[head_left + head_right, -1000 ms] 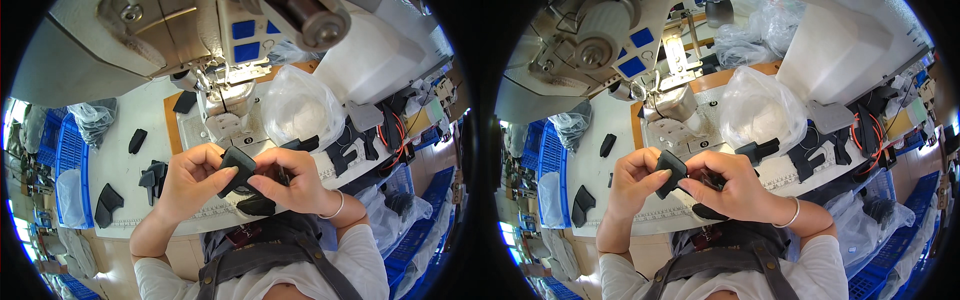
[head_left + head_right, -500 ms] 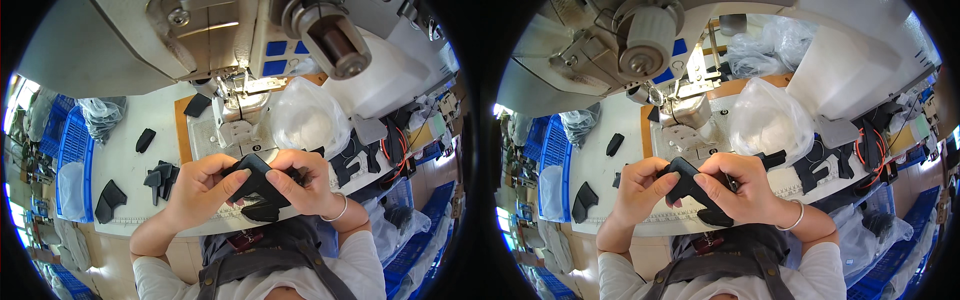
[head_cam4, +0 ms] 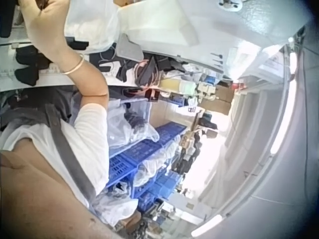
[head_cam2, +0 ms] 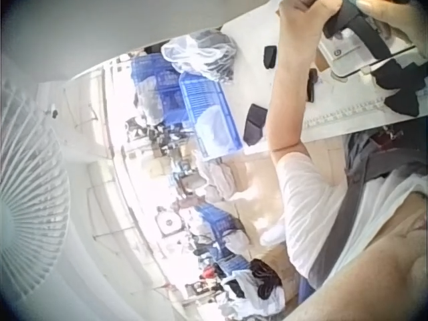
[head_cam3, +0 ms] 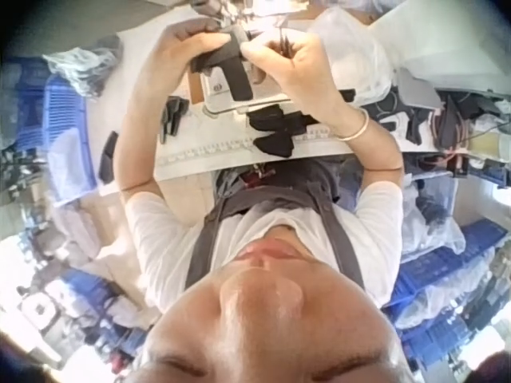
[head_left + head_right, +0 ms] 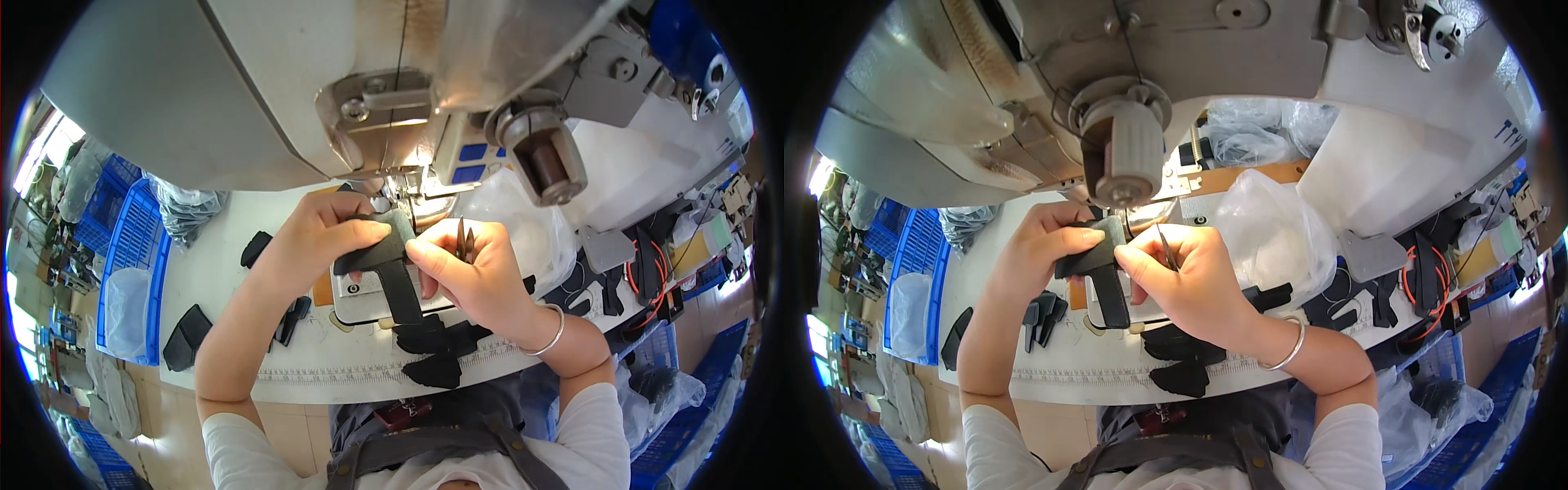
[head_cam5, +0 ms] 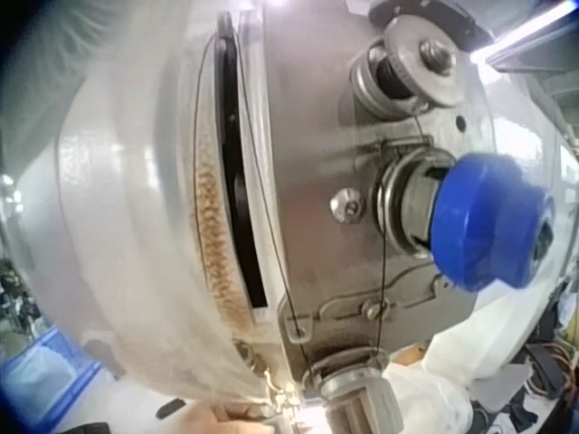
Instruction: Sewing small black fabric components using an industrial sewing machine.
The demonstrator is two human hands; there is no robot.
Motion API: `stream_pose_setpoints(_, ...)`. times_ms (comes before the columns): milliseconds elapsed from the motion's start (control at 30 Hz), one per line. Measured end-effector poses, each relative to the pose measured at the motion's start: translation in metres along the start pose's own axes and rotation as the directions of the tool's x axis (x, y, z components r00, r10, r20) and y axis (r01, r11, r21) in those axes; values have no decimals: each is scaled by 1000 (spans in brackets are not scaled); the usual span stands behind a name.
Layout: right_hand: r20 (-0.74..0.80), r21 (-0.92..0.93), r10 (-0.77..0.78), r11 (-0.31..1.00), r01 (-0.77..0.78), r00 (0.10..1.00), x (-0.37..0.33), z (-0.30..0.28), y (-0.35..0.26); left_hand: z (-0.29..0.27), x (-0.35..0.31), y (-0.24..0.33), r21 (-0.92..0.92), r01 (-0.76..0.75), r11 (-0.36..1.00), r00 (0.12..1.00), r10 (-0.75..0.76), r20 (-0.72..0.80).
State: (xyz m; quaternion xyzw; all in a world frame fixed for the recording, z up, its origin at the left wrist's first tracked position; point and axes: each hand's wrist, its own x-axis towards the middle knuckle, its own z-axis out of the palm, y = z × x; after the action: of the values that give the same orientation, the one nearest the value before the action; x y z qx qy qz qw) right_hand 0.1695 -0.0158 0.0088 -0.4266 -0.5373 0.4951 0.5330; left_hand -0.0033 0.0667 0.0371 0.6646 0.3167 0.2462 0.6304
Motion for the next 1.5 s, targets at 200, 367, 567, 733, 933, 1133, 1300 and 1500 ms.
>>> stream_pose_setpoints(200,-128,67,-15,997,24,992,6,7,3,-5,15,12,-93,86,992,995,-90,-42)
stream_pose_setpoints(367,-114,90,-20,995,30,993,8,6,2,-8,17,8,-59,64,996,997,-66,-44)
stream_pose_setpoints(567,-89,71,16,997,-10,996,8,4,-2,-6,15,12,-30,60,998,996,-61,-60)
stream_pose_setpoints(733,-107,62,11,998,-5,994,8,5,1,-8,16,7,-53,17,998,999,-18,-27)
stream_pose_setpoints(933,-163,83,14,997,-1,987,7,11,0,-15,19,8,-17,-36,999,999,36,25)
stream_pose_setpoints(1133,-155,125,7,992,13,988,6,11,4,-11,18,5,-48,-71,996,997,71,-12)
stream_pose_setpoints(1300,-128,141,16,990,2,992,5,8,5,-14,18,6,-61,3,998,999,-1,41)
stream_pose_setpoints(1500,-134,153,19,988,2,991,4,10,6,-17,18,-1,-40,4,999,998,-2,61)
